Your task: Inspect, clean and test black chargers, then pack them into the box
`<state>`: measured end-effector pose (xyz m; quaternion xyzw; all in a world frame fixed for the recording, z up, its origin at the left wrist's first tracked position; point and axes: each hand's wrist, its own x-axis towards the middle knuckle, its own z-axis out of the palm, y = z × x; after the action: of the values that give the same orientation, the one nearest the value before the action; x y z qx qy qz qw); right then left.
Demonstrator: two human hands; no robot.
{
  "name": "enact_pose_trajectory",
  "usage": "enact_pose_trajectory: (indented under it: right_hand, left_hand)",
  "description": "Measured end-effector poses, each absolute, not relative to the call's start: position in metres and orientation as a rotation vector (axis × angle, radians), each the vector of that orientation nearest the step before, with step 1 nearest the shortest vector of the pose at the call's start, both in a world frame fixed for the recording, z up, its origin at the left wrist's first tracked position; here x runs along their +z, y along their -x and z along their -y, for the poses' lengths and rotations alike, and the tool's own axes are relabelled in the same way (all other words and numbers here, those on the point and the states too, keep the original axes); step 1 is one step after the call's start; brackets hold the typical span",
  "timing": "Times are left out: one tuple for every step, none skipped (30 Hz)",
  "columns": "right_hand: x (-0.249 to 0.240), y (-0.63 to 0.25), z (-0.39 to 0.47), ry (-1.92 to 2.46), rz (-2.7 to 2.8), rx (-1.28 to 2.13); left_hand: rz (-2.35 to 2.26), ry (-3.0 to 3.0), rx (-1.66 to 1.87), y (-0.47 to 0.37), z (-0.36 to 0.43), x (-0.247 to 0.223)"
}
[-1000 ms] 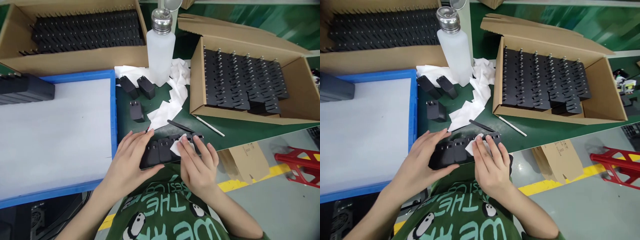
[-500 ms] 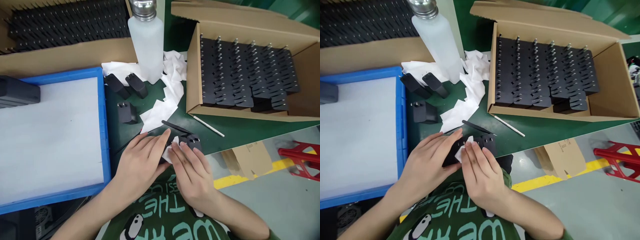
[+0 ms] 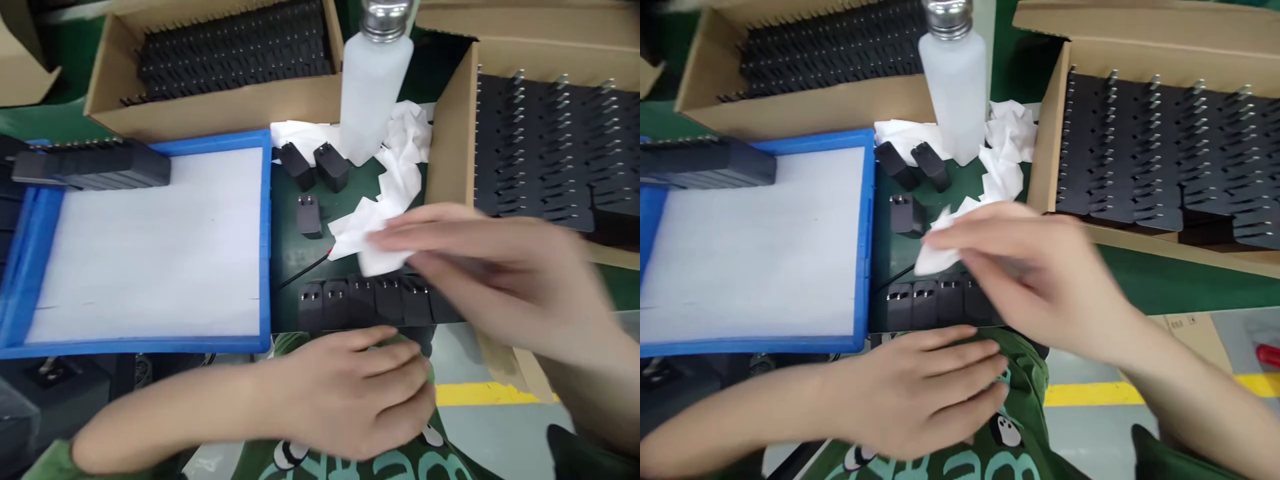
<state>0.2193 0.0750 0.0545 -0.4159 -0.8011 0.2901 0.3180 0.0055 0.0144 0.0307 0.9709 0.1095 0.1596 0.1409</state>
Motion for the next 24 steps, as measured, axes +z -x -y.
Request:
enact_pose_trajectory:
  right_hand:
    - [0.049, -0.203, -0.087, 0.966, 2.184, 0.990]
    - [0.043, -0.187, -0.097, 0.839, 2.243, 1.179]
    - [0.037, -0.172, -0.104, 0.754, 2.293, 1.325]
    - [0.031, -0.161, -0.109, 0.700, 2.329, 1.464]
    - [0.025, -0.153, -0.112, 0.663, 2.357, 1.589]
    - [0.021, -0.148, -0.114, 0.654, 2.380, 1.692]
    - [0.017, -0.146, -0.116, 0.653, 2.400, 1.770]
    - [0.015, -0.147, -0.117, 0.658, 2.417, 1.826]
    - [0.014, -0.150, -0.118, 0.681, 2.426, 1.863]
    - [0.014, -0.154, -0.119, 0.706, 2.430, 1.891]
    - [0.015, -0.160, -0.121, 0.732, 2.433, 1.921]
    - [0.016, -0.166, -0.124, 0.760, 2.436, 1.943]
    - [0.017, -0.173, -0.126, 0.788, 2.441, 1.945]
    - [0.018, -0.180, -0.130, 0.806, 2.450, 1.926]
    - [0.020, -0.186, -0.133, 0.809, 2.461, 1.895]
    - [0.022, -0.192, -0.137, 0.798, 2.471, 1.859]
    - [0.024, -0.195, -0.140, 0.784, 2.488, 1.829]
    - [0.026, -0.197, -0.143, 0.767, 2.502, 1.809]
    - [0.029, -0.197, -0.145, 0.757, 2.499, 1.803]
    - [0.030, -0.194, -0.146, 0.755, 2.470, 1.797]
    - [0.031, -0.188, -0.145, 0.751, 2.427, 1.791]
    - [0.031, -0.182, -0.142, 0.738, 2.381, 1.788]
    - [0.029, -0.175, -0.137, 0.706, 2.356, 1.790]
    - [0.026, -0.169, -0.132, 0.679, 2.359, 1.771]
  left_hand:
    - [-0.208, -2.837, 0.473, -0.013, -0.019, 0.023]
    - [-0.134, -2.864, 0.484, -0.020, -0.024, 0.014]
    - [-0.090, -2.877, 0.468, -0.025, -0.030, 0.007]
    - [-0.074, -2.883, 0.437, -0.028, -0.036, 0.001]
    - [-0.075, -2.883, 0.394, -0.029, -0.041, -0.003]
    - [-0.087, -2.875, 0.346, -0.030, -0.045, -0.006]
    - [-0.100, -2.860, 0.306, -0.030, -0.047, -0.007]
    - [-0.113, -2.841, 0.274, -0.029, -0.049, -0.008]
    - [-0.123, -2.820, 0.249, -0.029, -0.049, -0.007]
    - [-0.130, -2.798, 0.231, -0.029, -0.049, -0.007]
    - [-0.134, -2.777, 0.225, -0.029, -0.048, -0.007]
    - [-0.146, -2.760, 0.227, -0.030, -0.047, -0.007]
    - [-0.160, -2.747, 0.232, -0.030, -0.046, -0.007]
    - [-0.173, -2.737, 0.241, -0.031, -0.045, -0.007]
    - [-0.183, -2.730, 0.250, -0.031, -0.044, -0.008]
    - [-0.193, -2.726, 0.258, -0.031, -0.044, -0.008]
    - [-0.195, -2.726, 0.266, -0.031, -0.044, -0.009]
    - [-0.196, -2.729, 0.276, -0.031, -0.044, -0.010]
    - [-0.201, -2.736, 0.284, -0.031, -0.044, -0.010]
    - [-0.209, -2.746, 0.290, -0.031, -0.043, -0.010]
    - [-0.214, -2.758, 0.287, -0.031, -0.043, -0.011]
    - [-0.218, -2.769, 0.276, -0.031, -0.043, -0.011]
    - [-0.219, -2.781, 0.258, -0.032, -0.043, -0.011]
    - [-0.220, -2.790, 0.239, -0.033, -0.042, -0.011]
